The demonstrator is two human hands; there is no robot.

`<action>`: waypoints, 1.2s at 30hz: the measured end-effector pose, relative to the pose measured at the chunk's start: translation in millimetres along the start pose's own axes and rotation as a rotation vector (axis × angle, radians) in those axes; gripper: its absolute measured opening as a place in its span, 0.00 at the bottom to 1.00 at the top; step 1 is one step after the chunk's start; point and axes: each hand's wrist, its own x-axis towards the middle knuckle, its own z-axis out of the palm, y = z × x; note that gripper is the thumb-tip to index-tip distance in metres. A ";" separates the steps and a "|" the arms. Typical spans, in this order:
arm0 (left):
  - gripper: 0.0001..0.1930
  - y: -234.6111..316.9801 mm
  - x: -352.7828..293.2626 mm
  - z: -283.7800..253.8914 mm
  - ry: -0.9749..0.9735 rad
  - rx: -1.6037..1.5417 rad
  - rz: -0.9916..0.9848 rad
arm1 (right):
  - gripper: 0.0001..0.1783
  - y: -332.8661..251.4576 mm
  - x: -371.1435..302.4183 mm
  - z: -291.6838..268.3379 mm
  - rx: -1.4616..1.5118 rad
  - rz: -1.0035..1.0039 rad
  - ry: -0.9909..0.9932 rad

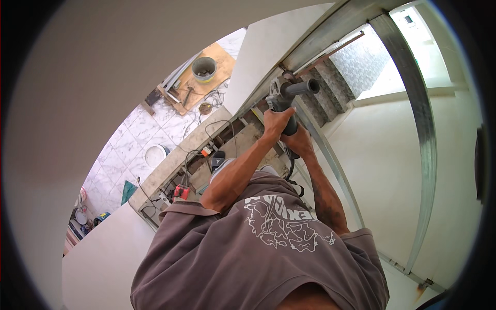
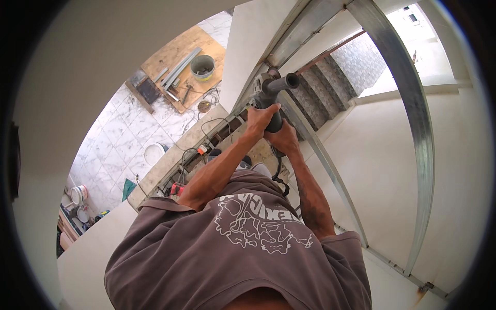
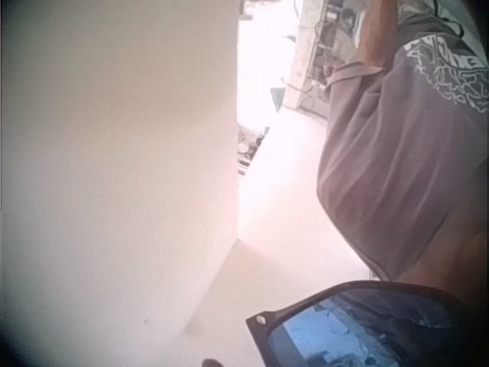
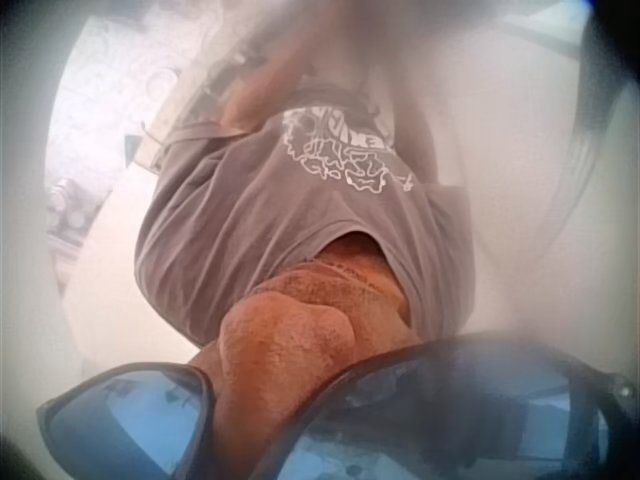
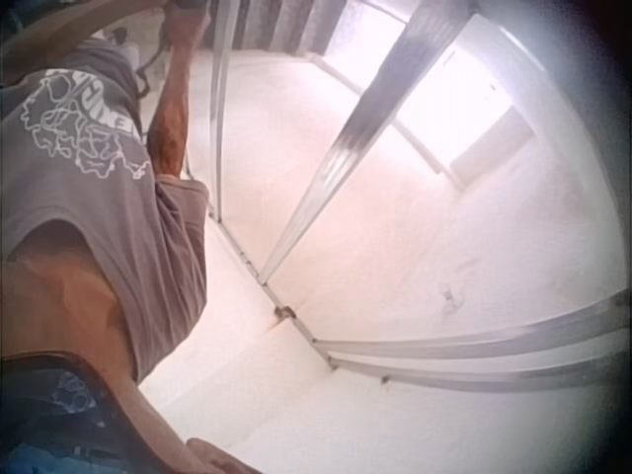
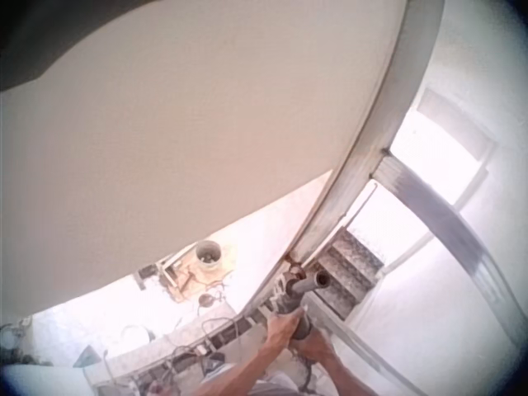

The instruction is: The person uses an angle grinder to cut or smooth the end of a metal rail attached to a staircase structure.

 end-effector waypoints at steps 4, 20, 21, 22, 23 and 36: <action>0.19 0.1 0.4 -0.6 -0.016 -0.007 0.073 | 0.40 -1.1 -0.1 -2.8 -0.021 -0.002 0.011; 0.20 5.8 -8.2 3.3 0.021 0.017 0.047 | 0.41 -7.9 -2.2 -9.8 -0.053 0.021 -0.030; 0.20 6.1 -8.0 3.4 0.024 0.016 0.046 | 0.41 -9.1 -2.1 -10.9 -0.063 0.024 -0.025; 0.20 8.0 -7.9 4.9 0.018 0.019 0.049 | 0.42 -10.2 -2.9 -12.1 -0.071 0.029 -0.014; 0.20 9.5 -8.2 5.9 0.012 0.021 0.053 | 0.42 -7.6 -1.1 -12.4 -0.070 0.031 -0.013; 0.20 9.5 -3.5 3.9 0.012 -0.068 0.082 | 0.40 -7.4 7.1 -11.2 -0.043 -0.031 -0.030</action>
